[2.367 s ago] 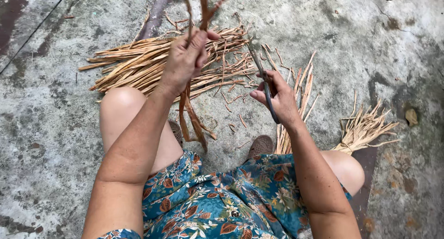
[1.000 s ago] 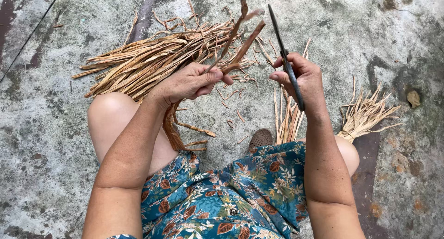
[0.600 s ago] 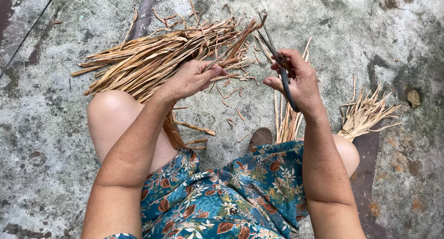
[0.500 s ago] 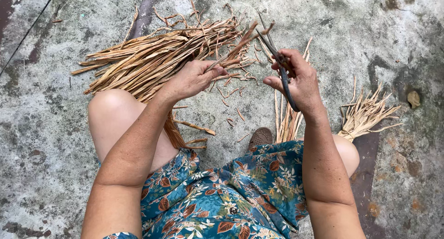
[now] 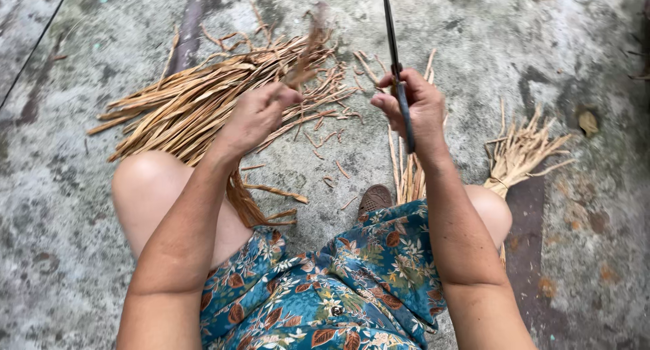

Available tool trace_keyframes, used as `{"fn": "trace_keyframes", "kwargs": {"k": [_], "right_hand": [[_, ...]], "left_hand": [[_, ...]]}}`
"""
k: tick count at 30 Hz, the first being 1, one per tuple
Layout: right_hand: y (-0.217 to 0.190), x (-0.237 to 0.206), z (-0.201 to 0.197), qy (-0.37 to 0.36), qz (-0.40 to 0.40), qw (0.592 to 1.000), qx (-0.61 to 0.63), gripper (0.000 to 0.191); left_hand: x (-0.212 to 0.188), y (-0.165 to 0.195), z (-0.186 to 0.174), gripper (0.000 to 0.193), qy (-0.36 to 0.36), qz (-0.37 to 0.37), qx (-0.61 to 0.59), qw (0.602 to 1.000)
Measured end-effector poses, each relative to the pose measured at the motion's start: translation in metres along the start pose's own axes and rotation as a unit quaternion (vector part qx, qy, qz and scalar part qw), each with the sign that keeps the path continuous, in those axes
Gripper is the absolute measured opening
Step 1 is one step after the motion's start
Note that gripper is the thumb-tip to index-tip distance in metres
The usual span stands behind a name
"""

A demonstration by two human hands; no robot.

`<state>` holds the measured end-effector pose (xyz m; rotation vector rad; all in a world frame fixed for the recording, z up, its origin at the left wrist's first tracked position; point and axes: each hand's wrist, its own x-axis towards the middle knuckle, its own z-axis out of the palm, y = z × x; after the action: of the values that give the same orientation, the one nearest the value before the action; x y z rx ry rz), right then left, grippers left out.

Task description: The person sits on a concrete floor and uses scissors to trim the ends of a bundle of dried plant material. They repeatedly cut the frayed tips and separate the strands, working through the bundle to create a neat, uniform edge.

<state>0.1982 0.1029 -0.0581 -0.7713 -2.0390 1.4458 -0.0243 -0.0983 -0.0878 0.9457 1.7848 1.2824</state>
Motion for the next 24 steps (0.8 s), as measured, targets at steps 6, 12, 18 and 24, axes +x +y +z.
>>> {"fn": "trace_keyframes", "kwargs": {"k": [6, 12, 18, 24], "right_hand": [[0.002, -0.005, 0.045, -0.106, 0.070, 0.980, 0.152, 0.047], [0.007, -0.033, 0.106, -0.206, -0.047, 0.965, 0.153, 0.064], [0.010, -0.053, 0.126, -0.258, 0.068, 0.958, 0.103, 0.061], [0.021, -0.058, 0.130, -0.295, 0.089, 0.938, 0.158, 0.071]], "left_hand": [[-0.009, 0.024, 0.002, 0.039, 0.093, 0.167, -0.194, 0.962], [-0.022, 0.051, 0.021, 0.042, 0.083, 0.278, -0.309, 0.906], [-0.030, 0.067, 0.011, 0.044, 0.141, 0.334, -0.368, 0.857], [-0.036, 0.064, -0.032, 0.046, 0.202, 0.390, -0.401, 0.804]]}}
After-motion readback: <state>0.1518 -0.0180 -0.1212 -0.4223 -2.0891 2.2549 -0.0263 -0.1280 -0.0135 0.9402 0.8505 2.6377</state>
